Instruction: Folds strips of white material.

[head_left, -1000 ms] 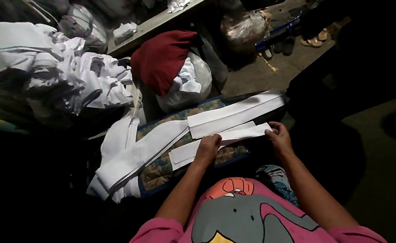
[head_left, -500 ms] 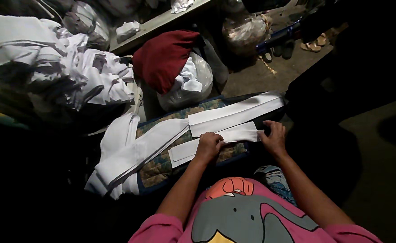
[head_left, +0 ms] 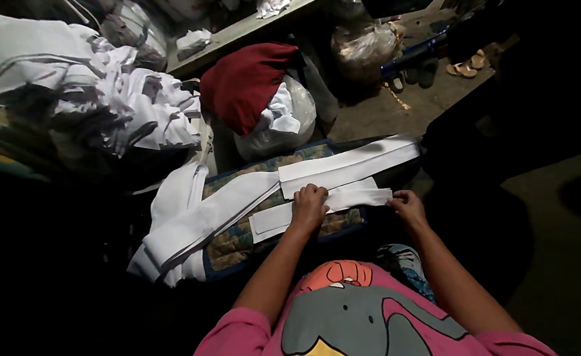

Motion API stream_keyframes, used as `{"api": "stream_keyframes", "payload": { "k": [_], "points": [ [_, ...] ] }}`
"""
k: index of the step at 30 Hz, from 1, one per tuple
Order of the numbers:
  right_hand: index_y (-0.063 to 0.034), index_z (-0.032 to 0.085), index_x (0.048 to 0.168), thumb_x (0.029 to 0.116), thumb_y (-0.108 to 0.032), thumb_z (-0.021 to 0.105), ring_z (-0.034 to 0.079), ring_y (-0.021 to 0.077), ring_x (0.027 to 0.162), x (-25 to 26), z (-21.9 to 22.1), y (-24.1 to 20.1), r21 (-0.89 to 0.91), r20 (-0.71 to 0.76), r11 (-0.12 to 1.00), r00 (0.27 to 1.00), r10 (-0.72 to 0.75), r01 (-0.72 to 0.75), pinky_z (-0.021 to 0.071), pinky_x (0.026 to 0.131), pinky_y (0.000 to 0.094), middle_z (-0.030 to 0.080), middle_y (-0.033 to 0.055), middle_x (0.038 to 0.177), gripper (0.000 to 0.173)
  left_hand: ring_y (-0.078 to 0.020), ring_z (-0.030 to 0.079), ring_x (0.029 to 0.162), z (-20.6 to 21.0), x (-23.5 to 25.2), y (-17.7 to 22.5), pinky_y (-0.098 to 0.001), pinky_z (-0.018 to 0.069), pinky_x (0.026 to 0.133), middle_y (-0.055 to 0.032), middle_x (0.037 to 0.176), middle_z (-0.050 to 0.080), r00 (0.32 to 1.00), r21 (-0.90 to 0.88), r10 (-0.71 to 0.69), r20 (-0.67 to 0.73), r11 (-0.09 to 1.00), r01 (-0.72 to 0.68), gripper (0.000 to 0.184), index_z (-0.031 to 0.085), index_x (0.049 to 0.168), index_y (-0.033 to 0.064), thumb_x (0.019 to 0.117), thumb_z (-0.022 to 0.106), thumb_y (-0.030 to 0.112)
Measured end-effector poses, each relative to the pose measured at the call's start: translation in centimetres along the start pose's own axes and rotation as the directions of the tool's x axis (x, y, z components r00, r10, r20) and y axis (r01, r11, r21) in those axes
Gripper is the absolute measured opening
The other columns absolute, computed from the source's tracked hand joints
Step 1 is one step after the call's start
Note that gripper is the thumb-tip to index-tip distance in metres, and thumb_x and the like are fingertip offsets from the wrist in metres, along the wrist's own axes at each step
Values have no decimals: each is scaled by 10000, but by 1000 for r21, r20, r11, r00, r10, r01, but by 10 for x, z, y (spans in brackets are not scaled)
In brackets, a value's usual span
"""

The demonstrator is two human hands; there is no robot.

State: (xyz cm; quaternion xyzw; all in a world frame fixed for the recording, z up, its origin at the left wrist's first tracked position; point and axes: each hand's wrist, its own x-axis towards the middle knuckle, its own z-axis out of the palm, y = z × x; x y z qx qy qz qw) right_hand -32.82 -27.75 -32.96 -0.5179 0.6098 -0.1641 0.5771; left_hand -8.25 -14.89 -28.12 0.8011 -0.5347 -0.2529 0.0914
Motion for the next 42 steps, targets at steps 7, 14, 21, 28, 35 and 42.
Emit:
{"api": "stream_keyframes", "payload": {
  "k": [7, 14, 21, 28, 35, 42],
  "points": [
    [70, 551, 1250, 918, -77, 729, 627, 220, 869, 2, 6, 0, -55, 33, 995, 996, -82, 83, 551, 811, 393, 629, 187, 1044, 404, -369, 610, 1160, 2, -3, 1, -575, 406, 1028, -188, 1209, 661, 997, -20, 74, -15, 997, -75, 284, 698, 1208, 81, 944, 699, 186],
    [55, 584, 1229, 899, -53, 738, 664, 221, 861, 2, 2, -5, -66, -28, 989, 990, -136, 134, 570, 809, 405, 668, 178, 1024, 379, -306, 691, 970, 5, -10, -7, -516, 460, 1003, -141, 971, 729, 969, -99, 200, -144, 972, -215, 239, 698, 1137, -2, 989, 638, 175],
    [62, 526, 1311, 923, -110, 717, 666, 213, 774, -8, -15, -17, -161, -52, 950, 959, -279, 268, 575, 767, 416, 665, 150, 899, 466, -291, 725, 901, 4, -9, -16, -503, 510, 962, -109, 926, 762, 925, -79, 276, -261, 949, -306, 215, 720, 1108, 9, 955, 683, 156],
    [25, 646, 1208, 1030, -138, 560, 710, 304, 980, -9, -12, -29, -373, 2, 847, 913, -408, 379, 573, 903, 487, 705, 212, 1079, 256, -325, 681, 1049, 4, -8, -15, -514, 497, 1003, -134, 1024, 726, 855, 37, 366, -368, 924, -380, 144, 750, 975, 65, 983, 629, 142],
    [43, 617, 1160, 1040, -119, 476, 656, 171, 789, -3, -11, -28, -87, 9, 909, 912, -409, 409, 566, 763, 387, 671, 135, 935, 245, -303, 704, 948, 14, -39, -11, -473, 532, 940, -103, 916, 737, 802, 126, 497, -332, 866, -484, 114, 719, 968, 65, 971, 614, 110],
    [40, 593, 1073, 1032, -101, 530, 631, 105, 801, -1, -5, -21, 288, -105, 917, 961, -258, 277, 566, 738, 295, 629, 65, 934, 161, -347, 696, 993, 22, -76, -14, -545, 521, 855, -139, 1124, 728, 956, 133, 254, -148, 963, -235, 208, 726, 1120, 71, 918, 682, 91]
  ]
}}
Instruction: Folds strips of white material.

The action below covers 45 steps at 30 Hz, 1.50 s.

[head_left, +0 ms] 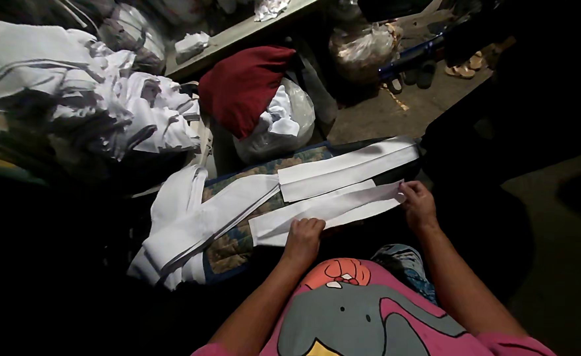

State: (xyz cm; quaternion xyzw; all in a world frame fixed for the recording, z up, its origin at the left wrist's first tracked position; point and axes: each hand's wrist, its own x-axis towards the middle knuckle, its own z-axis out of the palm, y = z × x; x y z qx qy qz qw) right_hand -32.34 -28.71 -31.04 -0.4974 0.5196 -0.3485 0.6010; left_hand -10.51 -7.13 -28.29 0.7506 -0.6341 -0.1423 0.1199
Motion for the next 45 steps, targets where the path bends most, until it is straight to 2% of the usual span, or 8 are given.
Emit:
{"api": "stream_keyframes", "payload": {
  "k": [5, 12, 19, 26, 32, 40, 43, 45],
  "points": [
    [79, 542, 1154, 927, 52, 606, 608, 132, 816, 3, -4, 12, -58, -48, 996, 997, 59, -62, 554, 728, 302, 592, 127, 1032, 237, -403, 506, 1351, -20, -17, 4, -638, 370, 1074, -160, 1504, 526, 936, -30, -235, 261, 967, 252, 429, 669, 1296, 76, 989, 636, 373],
    [81, 557, 1202, 952, 7, 599, 633, 130, 768, 11, -3, 10, -169, 153, 985, 986, 66, -39, 569, 699, 299, 612, 137, 1061, 264, -377, 586, 1263, -24, -23, -20, -618, 386, 1083, -165, 1340, 646, 925, -71, -379, -5, 923, 378, 338, 700, 1255, 75, 1002, 618, 283],
    [76, 583, 1258, 973, -14, 614, 672, 233, 926, 22, 3, -1, -383, 192, 923, 975, 111, -30, 576, 813, 397, 636, 230, 1195, 300, -384, 519, 1320, -43, -10, -35, -613, 313, 1130, -169, 1384, 602, 855, -50, -505, 116, 857, 513, 537, 616, 1389, 102, 912, 747, 312],
    [37, 619, 1249, 1001, -169, 640, 659, 397, 1047, 30, 8, -13, -684, 144, 728, 971, 191, -41, 515, 932, 568, 661, 274, 1149, 323, -424, 555, 1199, -49, -13, -40, -645, 319, 1073, -207, 1168, 655, 799, 17, -582, 152, 810, 586, 503, 703, 1166, 69, 847, 797, 446],
    [31, 647, 1196, 964, -30, 595, 656, 349, 1073, 33, 8, -13, -689, 249, 724, 951, 182, 42, 516, 942, 535, 675, 229, 1153, 246, -376, 585, 1171, -59, -10, -35, -583, 345, 1073, -195, 1139, 663, 760, 96, -573, 306, 813, 574, 324, 685, 1074, 13, 927, 732, 298],
    [44, 634, 1205, 948, 42, 553, 667, 208, 860, 30, -10, -19, -469, 320, 883, 932, 169, 1, 569, 769, 386, 678, 177, 1106, 270, -305, 661, 1096, -88, -33, -49, -527, 495, 1006, -169, 1132, 700, 773, -250, -538, 336, 740, 624, 238, 702, 1160, 28, 956, 707, 152],
    [69, 630, 1123, 940, 30, 558, 591, 111, 704, 36, -23, -28, -287, 298, 957, 953, 56, 33, 526, 651, 288, 660, 117, 964, 201, -87, 656, 880, -93, -30, -55, -297, 570, 827, -29, 972, 675, 823, -710, -556, 117, 533, 461, 191, 641, 1070, -1, 886, 680, 33],
    [66, 626, 1093, 938, 34, 571, 579, 88, 709, 47, -29, -39, -207, 231, 977, 973, -10, 59, 522, 664, 271, 649, 90, 938, 166, -45, 669, 843, -99, -10, -48, -254, 590, 789, 5, 946, 686, 765, -855, -642, 54, 366, 367, 196, 593, 1092, 13, 904, 644, -7]
  ]
}}
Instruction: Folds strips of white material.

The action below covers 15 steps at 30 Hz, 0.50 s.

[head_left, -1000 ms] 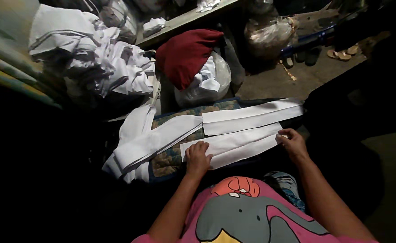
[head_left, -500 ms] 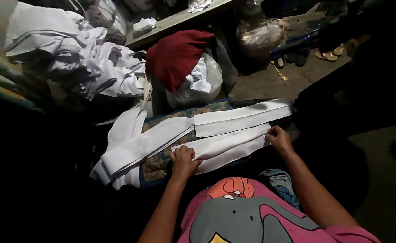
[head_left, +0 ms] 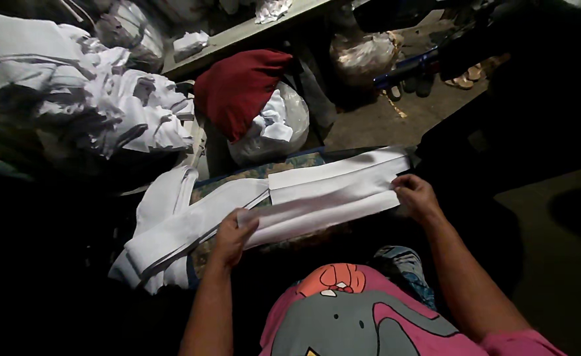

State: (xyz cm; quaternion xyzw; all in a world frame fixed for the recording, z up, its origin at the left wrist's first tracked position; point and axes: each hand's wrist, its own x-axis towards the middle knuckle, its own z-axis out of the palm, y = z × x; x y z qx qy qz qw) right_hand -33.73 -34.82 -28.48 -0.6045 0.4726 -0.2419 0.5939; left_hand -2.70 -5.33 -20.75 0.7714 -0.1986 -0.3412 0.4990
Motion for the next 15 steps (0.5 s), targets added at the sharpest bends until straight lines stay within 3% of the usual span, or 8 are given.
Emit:
{"api": "stream_keyframes", "payload": {
  "k": [3, 7, 11, 13, 15],
  "points": [
    [55, 619, 1135, 953, 52, 571, 600, 132, 771, 21, -12, -15, -36, -92, 999, 996, -12, 8, 536, 714, 319, 651, 118, 992, 188, -91, 649, 921, 22, 30, 11, -294, 570, 849, -66, 1026, 665, 997, -24, 6, -81, 1000, -8, 229, 598, 1147, -18, 932, 673, -19],
    [37, 623, 1169, 960, 30, 580, 629, 205, 865, 56, -19, -18, -133, -166, 991, 986, -30, 7, 548, 785, 400, 659, 163, 1055, 213, -223, 709, 949, 53, 82, -8, -437, 596, 844, -170, 1103, 700, 988, 54, 67, -139, 997, -60, 512, 493, 1377, 28, 931, 738, 89],
    [39, 643, 1197, 963, 22, 581, 665, 338, 991, 82, -15, -12, -297, -188, 955, 981, -38, -19, 538, 882, 538, 680, 229, 1121, 242, -326, 713, 980, 73, 108, -20, -541, 570, 893, -209, 1085, 715, 978, 294, 123, -166, 953, -70, 627, 465, 1434, 50, 909, 788, 165],
    [34, 643, 1215, 974, -3, 597, 665, 389, 1049, 88, -14, -12, -386, -156, 921, 988, -16, -46, 524, 926, 593, 681, 244, 1155, 248, -351, 693, 925, 79, 111, -21, -559, 561, 846, -211, 1088, 696, 983, 396, 106, -152, 918, -38, 733, 388, 1495, 74, 897, 800, 172],
    [25, 647, 1233, 963, -15, 631, 655, 435, 1101, 91, -14, -12, -454, -119, 889, 993, 0, -54, 505, 951, 640, 677, 262, 1189, 273, -401, 679, 1036, 81, 111, -17, -595, 548, 892, -236, 1250, 652, 991, 428, 77, -113, 903, -21, 840, 302, 1556, 139, 882, 805, 133]
  ]
}}
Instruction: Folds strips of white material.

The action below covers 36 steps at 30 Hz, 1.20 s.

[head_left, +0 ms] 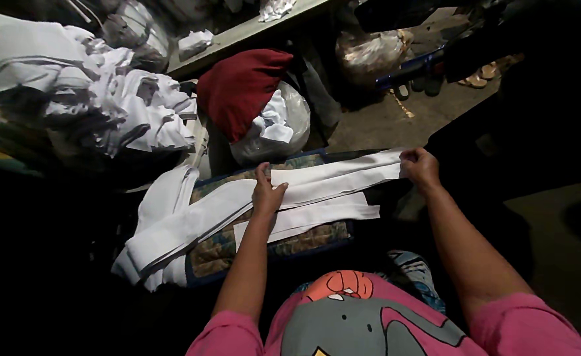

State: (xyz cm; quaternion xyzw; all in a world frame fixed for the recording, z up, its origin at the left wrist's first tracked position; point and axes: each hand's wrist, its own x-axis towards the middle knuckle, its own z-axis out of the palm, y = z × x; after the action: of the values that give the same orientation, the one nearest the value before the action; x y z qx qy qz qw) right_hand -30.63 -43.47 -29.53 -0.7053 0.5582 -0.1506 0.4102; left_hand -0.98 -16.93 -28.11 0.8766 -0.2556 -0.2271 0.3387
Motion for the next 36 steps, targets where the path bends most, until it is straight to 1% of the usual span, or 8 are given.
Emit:
{"api": "stream_keyframes", "payload": {
  "k": [1, 3, 6, 12, 25, 30, 33, 36],
  "points": [
    [19, 648, 1241, 958, -19, 648, 645, 445, 1134, 2, 0, 2, -31, 20, 999, 1000, -9, 10, 493, 972, 654, 672, 263, 1213, 286, -416, 662, 1092, -2, -2, 3, -600, 540, 912, -252, 1329, 607, 999, 10, 16, 36, 1000, -16, 818, 316, 1548, 146, 885, 792, 94],
    [4, 660, 1230, 949, -19, 656, 639, 450, 1148, 2, 1, 4, -70, 37, 997, 999, -36, 39, 488, 974, 667, 673, 254, 1221, 283, -386, 640, 1134, -7, -3, 6, -567, 537, 946, -232, 1369, 578, 991, 99, 74, 113, 991, -86, 574, 516, 1420, 93, 899, 754, 54],
    [-9, 672, 1204, 937, 0, 653, 648, 453, 1109, 0, -3, 2, -69, 41, 995, 997, -69, 71, 503, 934, 667, 677, 249, 1202, 268, -319, 636, 1084, -13, -2, 6, -508, 527, 943, -184, 1260, 629, 975, 210, 135, 177, 963, -172, 274, 698, 1183, 52, 913, 742, 60],
    [-5, 672, 1211, 937, -15, 664, 628, 491, 1123, 4, -5, 4, -133, 86, 986, 992, -89, 100, 488, 941, 689, 653, 284, 1219, 275, -319, 627, 1138, -16, -3, 3, -502, 518, 986, -181, 1292, 625, 968, 267, 99, 229, 950, -160, 403, 668, 1279, 38, 890, 772, 68],
    [18, 644, 1237, 935, -1, 660, 596, 508, 1168, 6, 1, -1, -190, 84, 974, 991, -108, 123, 475, 975, 672, 611, 315, 1265, 303, -343, 590, 1257, -10, -9, 2, -497, 495, 1055, -222, 1360, 590, 974, 266, 121, 189, 949, -170, 426, 650, 1283, 0, 877, 776, 39],
    [38, 643, 1249, 930, 13, 658, 591, 514, 1197, 9, 0, -4, -239, 125, 963, 987, -101, 128, 470, 1009, 662, 612, 337, 1263, 320, -431, 547, 1280, -3, -8, 11, -547, 499, 1041, -267, 1491, 452, 984, 435, 82, 157, 889, -144, 422, 654, 1269, 4, 885, 784, 121],
    [26, 646, 1240, 929, 12, 663, 601, 503, 1183, 11, 1, -4, -240, 128, 963, 987, -96, 124, 482, 991, 661, 616, 321, 1263, 311, -426, 616, 1184, 5, -10, 22, -535, 553, 962, -279, 1442, 477, 990, 411, 94, 108, 902, -131, 370, 629, 1270, 12, 909, 705, 0],
    [21, 649, 1240, 931, 4, 669, 603, 500, 1179, 11, 0, -5, -245, 137, 963, 988, -78, 110, 483, 985, 665, 611, 321, 1268, 310, -408, 588, 1224, 0, -8, 31, -523, 529, 1002, -278, 1414, 495, 987, 379, 60, 147, 918, -113, 361, 643, 1259, -4, 903, 688, -41]
  ]
}}
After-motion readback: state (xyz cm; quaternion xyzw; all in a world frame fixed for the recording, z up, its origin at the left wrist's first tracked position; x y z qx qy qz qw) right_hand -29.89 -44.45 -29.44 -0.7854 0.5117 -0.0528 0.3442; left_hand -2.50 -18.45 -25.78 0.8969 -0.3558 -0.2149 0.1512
